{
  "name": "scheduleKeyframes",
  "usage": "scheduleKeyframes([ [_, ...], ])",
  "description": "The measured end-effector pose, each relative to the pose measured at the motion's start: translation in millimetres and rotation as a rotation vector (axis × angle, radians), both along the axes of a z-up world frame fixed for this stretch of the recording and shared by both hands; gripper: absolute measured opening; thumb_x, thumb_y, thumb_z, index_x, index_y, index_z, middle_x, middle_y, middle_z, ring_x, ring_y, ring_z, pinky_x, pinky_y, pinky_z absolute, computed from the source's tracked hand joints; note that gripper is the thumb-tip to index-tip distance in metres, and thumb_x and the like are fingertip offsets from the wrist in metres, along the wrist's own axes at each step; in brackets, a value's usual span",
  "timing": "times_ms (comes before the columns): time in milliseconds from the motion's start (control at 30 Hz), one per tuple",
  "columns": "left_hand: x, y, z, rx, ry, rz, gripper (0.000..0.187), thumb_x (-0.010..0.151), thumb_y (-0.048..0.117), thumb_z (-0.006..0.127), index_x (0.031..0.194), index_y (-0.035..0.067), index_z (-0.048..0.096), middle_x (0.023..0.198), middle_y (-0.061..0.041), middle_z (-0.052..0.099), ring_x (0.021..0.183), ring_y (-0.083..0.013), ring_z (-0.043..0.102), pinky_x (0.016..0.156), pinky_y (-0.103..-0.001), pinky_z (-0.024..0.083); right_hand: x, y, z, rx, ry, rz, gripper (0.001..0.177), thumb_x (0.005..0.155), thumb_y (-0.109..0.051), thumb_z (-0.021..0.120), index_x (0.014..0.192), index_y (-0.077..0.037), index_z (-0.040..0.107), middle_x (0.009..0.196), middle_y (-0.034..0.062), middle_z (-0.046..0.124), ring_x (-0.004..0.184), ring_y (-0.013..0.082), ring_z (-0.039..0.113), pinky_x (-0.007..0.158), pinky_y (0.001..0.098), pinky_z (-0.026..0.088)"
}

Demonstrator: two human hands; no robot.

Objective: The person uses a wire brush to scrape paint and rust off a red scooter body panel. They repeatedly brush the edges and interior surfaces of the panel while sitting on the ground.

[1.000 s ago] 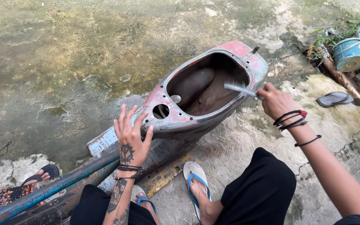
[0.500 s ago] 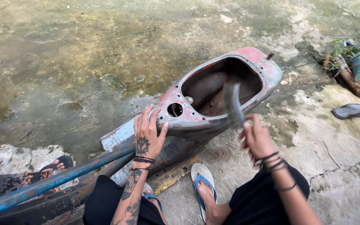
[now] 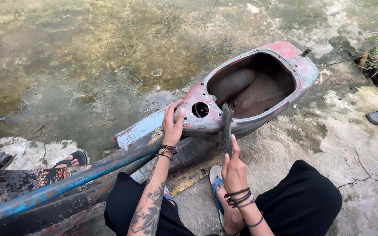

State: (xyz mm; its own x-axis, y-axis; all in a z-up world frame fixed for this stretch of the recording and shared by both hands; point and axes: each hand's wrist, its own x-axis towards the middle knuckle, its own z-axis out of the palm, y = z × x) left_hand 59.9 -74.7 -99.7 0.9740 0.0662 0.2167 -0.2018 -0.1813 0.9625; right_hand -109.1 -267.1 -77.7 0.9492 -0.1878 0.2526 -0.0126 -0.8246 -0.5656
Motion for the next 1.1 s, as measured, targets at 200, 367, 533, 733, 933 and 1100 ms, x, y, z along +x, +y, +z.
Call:
scheduleKeyframes([
  [200,-6,-11,-6,0.047,-0.139,0.07,0.055,0.1,0.058,0.049,0.14,0.021,0.058,0.135,-0.009,0.056,0.127,-0.0275,0.058,0.102,-0.046,0.046,42,14,42,-0.017,0.06,-0.005,0.063,0.105,-0.014,0.04,0.163,-0.02,0.016,0.071,0.0223,0.065,0.055,0.0504,0.056,0.053,0.0525,0.042],
  [367,-12,-10,2,0.015,-0.09,0.056,0.054,0.099,0.057,0.051,0.14,0.022,0.058,0.138,-0.007,0.056,0.134,-0.0268,0.054,0.101,-0.043,0.047,5,16,-18,-0.02,-0.112,-0.019,0.056,0.108,-0.013,0.039,0.161,-0.011,0.022,0.082,0.0182,0.06,0.046,0.0369,0.05,0.045,0.0449,0.038],
  [533,-7,-8,-2,0.0,-0.144,0.032,0.054,0.101,0.055,0.053,0.14,0.017,0.058,0.138,-0.007,0.057,0.133,-0.0273,0.055,0.11,-0.047,0.044,-43,15,-72,-0.01,-0.075,-0.063,0.059,0.107,-0.015,0.041,0.163,-0.013,0.021,0.059,0.0133,0.051,0.039,0.0323,0.044,0.042,0.0404,0.035],
  [733,-6,-4,-1,0.041,-0.082,0.029,0.055,0.098,0.055,0.054,0.139,0.019,0.058,0.136,-0.006,0.057,0.128,-0.0245,0.058,0.099,-0.04,0.048,-86,8,-94,0.185,0.144,-0.037,0.057,0.103,-0.024,0.044,0.158,-0.019,0.032,0.07,0.0103,0.064,0.05,0.0294,0.058,0.054,0.0399,0.044],
  [933,-5,-1,2,0.012,-0.056,0.003,0.044,0.102,0.044,0.053,0.139,0.02,0.057,0.139,-0.009,0.056,0.134,-0.0288,0.054,0.111,-0.049,0.042,-34,9,-31,0.316,-0.164,0.016,0.05,0.109,-0.028,0.036,0.158,-0.019,0.03,0.061,-0.0039,0.058,0.046,0.013,0.056,0.053,0.0313,0.049],
  [1100,-15,2,19,0.017,-0.02,-0.056,0.047,0.106,0.045,0.054,0.146,0.02,0.054,0.131,-0.015,0.054,0.133,-0.0441,0.051,0.114,-0.061,0.035,27,8,-25,0.52,-0.179,-0.017,0.043,0.108,-0.028,0.031,0.144,-0.005,0.034,0.054,-0.0007,0.056,0.035,0.0147,0.056,0.038,0.0261,0.045],
])
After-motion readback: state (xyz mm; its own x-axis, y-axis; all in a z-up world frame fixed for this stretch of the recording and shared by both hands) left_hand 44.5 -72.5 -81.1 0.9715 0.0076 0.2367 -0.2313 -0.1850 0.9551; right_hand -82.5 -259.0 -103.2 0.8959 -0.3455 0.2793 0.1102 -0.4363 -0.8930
